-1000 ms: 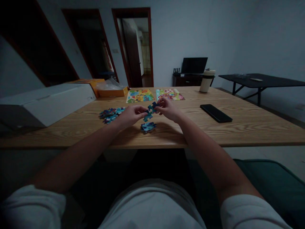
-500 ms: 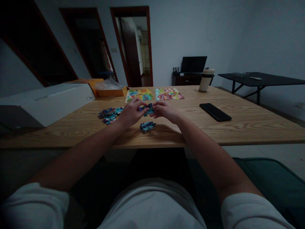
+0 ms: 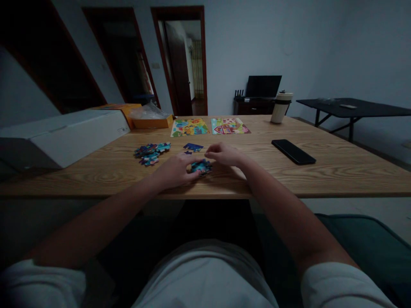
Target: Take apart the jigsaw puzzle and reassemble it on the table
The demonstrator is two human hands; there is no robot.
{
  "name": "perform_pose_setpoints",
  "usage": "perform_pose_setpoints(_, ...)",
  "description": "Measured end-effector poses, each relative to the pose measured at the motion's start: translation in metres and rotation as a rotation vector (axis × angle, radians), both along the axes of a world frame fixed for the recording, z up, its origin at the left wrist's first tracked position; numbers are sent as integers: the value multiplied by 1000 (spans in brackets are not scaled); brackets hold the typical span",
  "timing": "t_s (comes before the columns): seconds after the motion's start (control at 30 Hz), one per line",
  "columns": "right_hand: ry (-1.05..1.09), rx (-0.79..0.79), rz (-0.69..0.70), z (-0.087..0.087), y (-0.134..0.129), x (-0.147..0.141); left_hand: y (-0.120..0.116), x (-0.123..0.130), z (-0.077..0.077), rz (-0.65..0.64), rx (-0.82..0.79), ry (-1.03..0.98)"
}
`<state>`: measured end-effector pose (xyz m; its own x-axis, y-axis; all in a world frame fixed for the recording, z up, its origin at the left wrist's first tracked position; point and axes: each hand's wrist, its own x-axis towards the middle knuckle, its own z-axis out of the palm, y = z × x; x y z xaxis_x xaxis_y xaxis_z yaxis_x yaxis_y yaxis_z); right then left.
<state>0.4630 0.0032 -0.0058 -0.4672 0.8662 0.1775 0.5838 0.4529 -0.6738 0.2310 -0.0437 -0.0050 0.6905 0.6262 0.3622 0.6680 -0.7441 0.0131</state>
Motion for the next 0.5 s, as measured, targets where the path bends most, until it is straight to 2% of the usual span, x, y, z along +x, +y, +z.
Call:
perform_pose_setpoints(0.17, -147, 100, -120, 0, 25, -9, -9, 2, -1, -20, -49, 41)
perform_pose_setpoints(0.37, -491, 155, -127, 11, 56, -48, -9, 4, -7, -31, -76, 8)
perform_pose_setpoints(0.5, -541, 140, -120, 6, 76, -66, -7, 2, -7, -23, -142, -5)
